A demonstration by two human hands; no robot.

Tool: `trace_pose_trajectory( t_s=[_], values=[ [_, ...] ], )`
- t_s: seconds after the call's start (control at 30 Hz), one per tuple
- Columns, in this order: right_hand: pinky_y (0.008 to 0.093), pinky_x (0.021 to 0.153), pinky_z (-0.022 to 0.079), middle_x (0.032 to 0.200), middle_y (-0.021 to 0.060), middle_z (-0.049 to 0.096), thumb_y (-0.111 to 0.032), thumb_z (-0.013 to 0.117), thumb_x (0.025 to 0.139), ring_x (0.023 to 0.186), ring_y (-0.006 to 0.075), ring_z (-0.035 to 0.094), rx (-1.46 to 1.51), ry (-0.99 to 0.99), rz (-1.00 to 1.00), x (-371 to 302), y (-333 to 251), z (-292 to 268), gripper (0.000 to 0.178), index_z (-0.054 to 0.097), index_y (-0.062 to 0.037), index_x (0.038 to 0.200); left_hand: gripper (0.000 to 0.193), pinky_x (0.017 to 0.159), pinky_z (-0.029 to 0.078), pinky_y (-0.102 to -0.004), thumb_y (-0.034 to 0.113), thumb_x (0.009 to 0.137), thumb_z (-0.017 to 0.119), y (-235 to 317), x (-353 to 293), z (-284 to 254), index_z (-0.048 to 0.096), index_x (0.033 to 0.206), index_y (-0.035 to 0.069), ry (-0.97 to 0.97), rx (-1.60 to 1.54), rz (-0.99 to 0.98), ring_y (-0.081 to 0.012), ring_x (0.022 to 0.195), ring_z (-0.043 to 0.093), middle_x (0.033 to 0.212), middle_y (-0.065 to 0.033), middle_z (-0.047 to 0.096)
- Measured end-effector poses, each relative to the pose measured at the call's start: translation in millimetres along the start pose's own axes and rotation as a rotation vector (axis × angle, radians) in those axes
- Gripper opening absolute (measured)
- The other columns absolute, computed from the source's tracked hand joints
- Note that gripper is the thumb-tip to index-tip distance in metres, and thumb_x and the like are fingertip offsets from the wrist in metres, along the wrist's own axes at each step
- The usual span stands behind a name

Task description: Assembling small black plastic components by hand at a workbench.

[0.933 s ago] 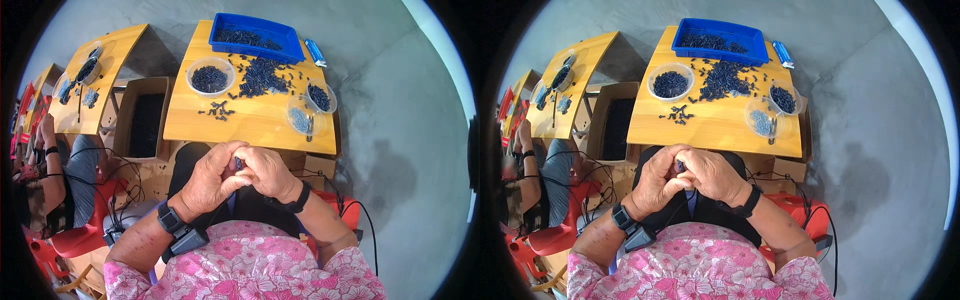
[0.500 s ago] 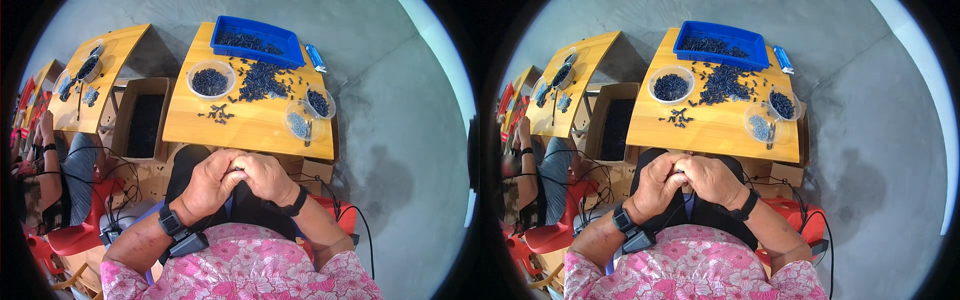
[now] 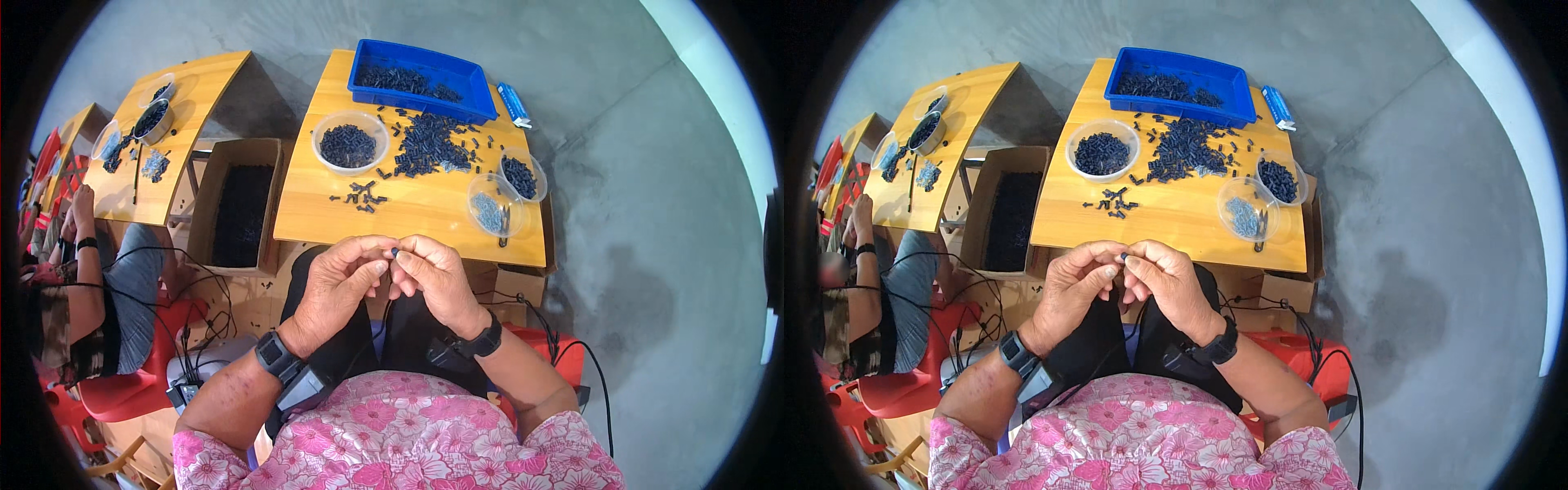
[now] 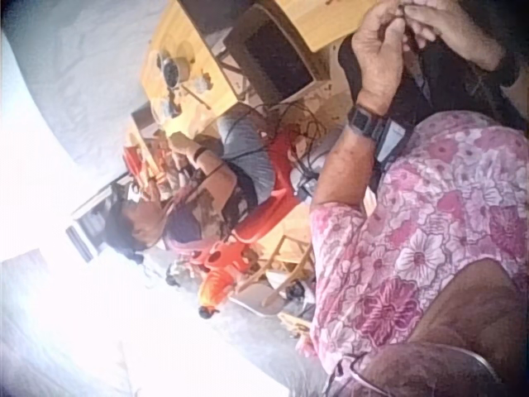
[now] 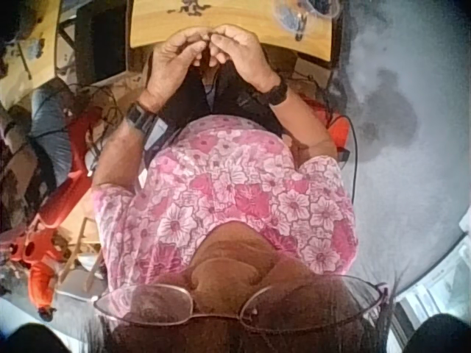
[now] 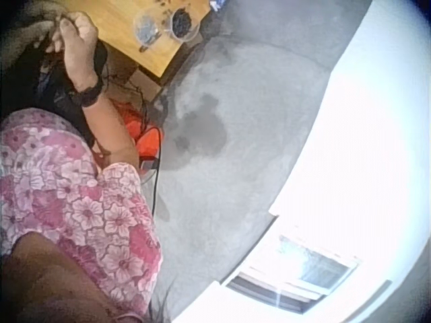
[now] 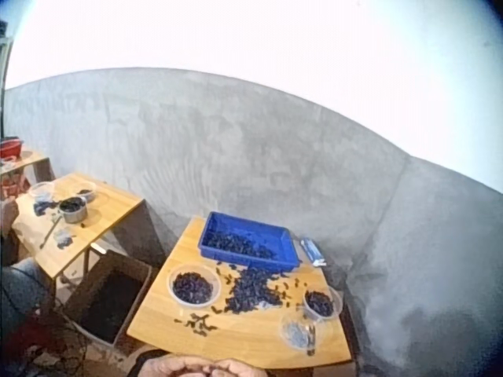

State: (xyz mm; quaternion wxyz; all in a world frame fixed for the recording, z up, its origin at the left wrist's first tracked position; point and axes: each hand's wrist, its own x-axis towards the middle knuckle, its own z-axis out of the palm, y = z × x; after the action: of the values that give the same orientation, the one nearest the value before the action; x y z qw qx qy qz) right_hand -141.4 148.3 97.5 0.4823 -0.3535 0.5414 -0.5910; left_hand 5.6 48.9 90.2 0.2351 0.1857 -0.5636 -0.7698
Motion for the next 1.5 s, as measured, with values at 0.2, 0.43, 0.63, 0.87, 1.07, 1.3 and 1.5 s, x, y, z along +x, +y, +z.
trace_pose_trajectory(
  t_s=[0.2, 0.43, 0.63, 0.87, 1.07, 1.3, 1.5],
  values=[
    [0.0206, 0.058, 0.049, 0.072, 0.0000, 0.054, -0.014, 0.054, 0.096, 0.062, 0.0055, 0.052, 0.016, 0.016, 0.007, 0, 1, 3, 0.019, 0.062, 0.0026, 0.095, 0.021, 0.059, 0.047, -0.0186, 0.002, 0.088, 0.064, -11, 5, -8, 0.065, 0.109, 0.005, 0.039, 0.153, 0.129, -0.0042, 0.075, 0.056, 0.090, 0.0004, 0.062],
    [0.0230, 0.063, 0.053, 0.075, 0.0024, 0.057, -0.014, 0.052, 0.097, 0.062, 0.0069, 0.053, 0.180, 0.030, 0.115, -3, -3, 4, 0.024, 0.062, 0.0065, 0.103, 0.013, 0.060, 0.045, -0.0184, 0.006, 0.089, 0.064, -10, 8, -10, 0.063, 0.101, 0.005, 0.059, 0.077, 0.066, -0.0041, 0.072, 0.054, 0.085, 0.0017, 0.059],
    [0.0264, 0.068, 0.055, 0.085, 0.0064, 0.060, -0.006, 0.057, 0.093, 0.066, 0.0097, 0.057, -0.011, 0.057, -0.010, -2, 0, -1, 0.019, 0.061, 0.0042, 0.108, 0.013, 0.061, 0.044, -0.0177, 0.014, 0.092, 0.062, -11, 7, -13, 0.061, 0.104, 0.008, 0.058, -0.217, -0.142, -0.0032, 0.069, 0.050, 0.080, 0.0047, 0.055],
    [0.0211, 0.060, 0.049, 0.081, 0.0043, 0.064, 0.006, 0.064, 0.083, 0.066, 0.0086, 0.060, -0.307, 0.142, -0.313, -2, 1, 5, 0.019, 0.066, -0.0001, 0.101, 0.011, 0.063, 0.044, -0.0173, 0.016, 0.093, 0.061, -15, 7, -11, 0.062, 0.102, 0.010, -0.014, -0.380, -0.205, -0.0026, 0.073, 0.050, 0.082, 0.0053, 0.056],
    [0.0210, 0.059, 0.049, 0.083, 0.0056, 0.066, 0.006, 0.064, 0.082, 0.066, 0.0089, 0.061, -0.448, 0.159, -0.426, -2, 4, 4, 0.015, 0.068, 0.0001, 0.096, 0.012, 0.062, 0.045, -0.0171, 0.018, 0.093, 0.062, -14, 4, -9, 0.062, 0.102, 0.009, 0.019, -0.277, -0.225, -0.0024, 0.072, 0.051, 0.083, 0.0050, 0.058],
    [0.0199, 0.060, 0.048, 0.076, 0.0034, 0.063, 0.000, 0.058, 0.089, 0.064, 0.0074, 0.058, -0.052, 0.107, -0.162, 1, 9, 1, 0.015, 0.067, 0.0034, 0.101, 0.009, 0.062, 0.045, -0.0175, 0.017, 0.095, 0.059, -9, 2, -6, 0.062, 0.096, 0.009, 0.031, -0.168, -0.263, -0.0029, 0.071, 0.052, 0.081, 0.0044, 0.059],
    [0.0199, 0.060, 0.047, 0.077, 0.0034, 0.062, 0.000, 0.057, 0.090, 0.065, 0.0073, 0.057, -0.143, 0.120, -0.192, 2, 10, -1, 0.016, 0.066, 0.0034, 0.102, 0.012, 0.063, 0.044, -0.0186, 0.020, 0.096, 0.056, -11, 4, -6, 0.062, 0.094, 0.009, 0.041, -0.181, -0.300, -0.0031, 0.072, 0.052, 0.083, 0.0032, 0.061]
  ],
)
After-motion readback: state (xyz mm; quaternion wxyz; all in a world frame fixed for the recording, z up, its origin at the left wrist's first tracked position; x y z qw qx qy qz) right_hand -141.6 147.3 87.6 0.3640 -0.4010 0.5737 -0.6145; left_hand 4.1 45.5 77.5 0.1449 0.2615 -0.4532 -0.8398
